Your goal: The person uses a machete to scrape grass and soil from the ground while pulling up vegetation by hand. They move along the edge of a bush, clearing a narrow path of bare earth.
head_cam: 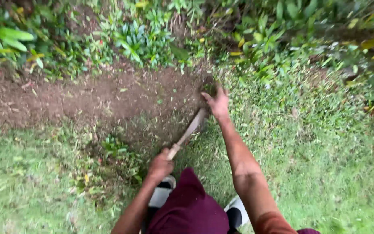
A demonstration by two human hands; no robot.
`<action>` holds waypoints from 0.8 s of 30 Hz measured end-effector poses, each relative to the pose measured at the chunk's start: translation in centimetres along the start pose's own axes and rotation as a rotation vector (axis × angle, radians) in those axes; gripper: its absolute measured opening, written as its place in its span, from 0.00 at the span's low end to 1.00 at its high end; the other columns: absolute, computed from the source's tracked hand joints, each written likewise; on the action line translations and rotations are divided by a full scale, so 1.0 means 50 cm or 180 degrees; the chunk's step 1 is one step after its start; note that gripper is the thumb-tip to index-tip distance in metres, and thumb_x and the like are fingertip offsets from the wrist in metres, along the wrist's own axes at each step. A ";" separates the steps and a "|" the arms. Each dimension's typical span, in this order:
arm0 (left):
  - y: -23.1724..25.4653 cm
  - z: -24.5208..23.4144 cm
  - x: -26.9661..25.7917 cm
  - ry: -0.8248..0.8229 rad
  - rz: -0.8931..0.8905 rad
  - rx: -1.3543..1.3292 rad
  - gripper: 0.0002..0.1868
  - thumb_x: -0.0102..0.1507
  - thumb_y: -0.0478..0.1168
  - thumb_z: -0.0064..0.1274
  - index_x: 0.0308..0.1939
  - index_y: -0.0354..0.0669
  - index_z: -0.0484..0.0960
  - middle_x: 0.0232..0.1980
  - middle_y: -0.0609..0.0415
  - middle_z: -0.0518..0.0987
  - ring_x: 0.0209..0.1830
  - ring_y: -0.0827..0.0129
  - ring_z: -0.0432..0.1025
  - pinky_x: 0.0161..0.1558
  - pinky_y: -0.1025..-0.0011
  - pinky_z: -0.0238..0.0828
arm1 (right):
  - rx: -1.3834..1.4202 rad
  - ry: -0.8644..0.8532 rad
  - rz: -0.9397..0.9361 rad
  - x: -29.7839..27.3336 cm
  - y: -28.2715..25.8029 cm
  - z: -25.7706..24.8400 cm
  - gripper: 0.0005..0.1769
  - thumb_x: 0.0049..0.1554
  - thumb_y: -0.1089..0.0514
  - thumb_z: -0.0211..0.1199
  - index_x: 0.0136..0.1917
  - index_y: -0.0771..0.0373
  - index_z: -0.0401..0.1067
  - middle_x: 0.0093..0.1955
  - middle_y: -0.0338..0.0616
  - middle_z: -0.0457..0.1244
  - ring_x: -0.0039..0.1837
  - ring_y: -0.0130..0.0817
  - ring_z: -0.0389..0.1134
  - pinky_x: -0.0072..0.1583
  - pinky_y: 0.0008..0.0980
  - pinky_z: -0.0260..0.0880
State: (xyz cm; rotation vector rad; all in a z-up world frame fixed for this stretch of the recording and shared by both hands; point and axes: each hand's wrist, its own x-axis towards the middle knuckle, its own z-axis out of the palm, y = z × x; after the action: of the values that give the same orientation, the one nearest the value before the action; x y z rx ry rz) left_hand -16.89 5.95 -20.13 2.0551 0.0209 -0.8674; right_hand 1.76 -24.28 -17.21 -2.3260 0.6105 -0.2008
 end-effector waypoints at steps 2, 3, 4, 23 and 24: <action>-0.021 -0.012 -0.010 -0.0024 -0.0380 -0.0459 0.16 0.61 0.44 0.62 0.51 0.47 0.78 0.34 0.45 0.83 0.29 0.58 0.77 0.32 0.59 0.75 | -0.0760 -0.0228 -0.0715 0.005 0.006 0.027 0.29 0.49 0.53 0.78 0.60 0.67 0.74 0.51 0.60 0.66 0.50 0.48 0.68 0.53 0.43 0.71; 0.029 -0.060 -0.008 -0.0023 -0.0355 -0.0450 0.16 0.61 0.44 0.62 0.51 0.47 0.78 0.34 0.45 0.83 0.29 0.58 0.77 0.32 0.59 0.75 | -0.0757 -0.0202 -0.0718 0.032 0.057 0.050 0.29 0.49 0.53 0.78 0.60 0.67 0.74 0.51 0.60 0.66 0.50 0.48 0.68 0.53 0.43 0.71; 0.080 -0.109 -0.007 0.0101 -0.0533 -0.1013 0.15 0.63 0.43 0.61 0.50 0.45 0.78 0.34 0.47 0.83 0.26 0.63 0.76 0.28 0.63 0.73 | -0.0599 -0.0155 -0.0612 0.059 0.108 0.074 0.22 0.50 0.54 0.75 0.56 0.63 0.78 0.49 0.55 0.68 0.48 0.44 0.70 0.52 0.40 0.72; 0.253 -0.100 0.175 0.1248 0.0126 -0.2445 0.10 0.68 0.47 0.48 0.49 0.48 0.70 0.34 0.55 0.77 0.21 0.79 0.71 0.17 0.76 0.74 | -0.0793 -0.0633 0.1610 0.120 0.316 0.065 0.05 0.56 0.62 0.66 0.43 0.55 0.83 0.41 0.39 0.73 0.41 0.25 0.73 0.43 0.27 0.75; 0.225 -0.094 0.170 0.1259 0.0155 -0.2456 0.10 0.68 0.47 0.48 0.49 0.48 0.70 0.34 0.55 0.77 0.21 0.79 0.71 0.17 0.76 0.74 | -0.0788 -0.0615 0.1583 0.121 0.320 0.050 0.05 0.56 0.62 0.66 0.43 0.55 0.83 0.41 0.39 0.73 0.41 0.25 0.73 0.43 0.27 0.75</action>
State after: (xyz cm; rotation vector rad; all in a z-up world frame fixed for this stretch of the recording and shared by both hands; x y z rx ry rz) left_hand -4.18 0.03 -15.26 1.4470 0.4493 -0.3204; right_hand 1.89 -35.84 -30.08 -2.3008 1.1372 0.3433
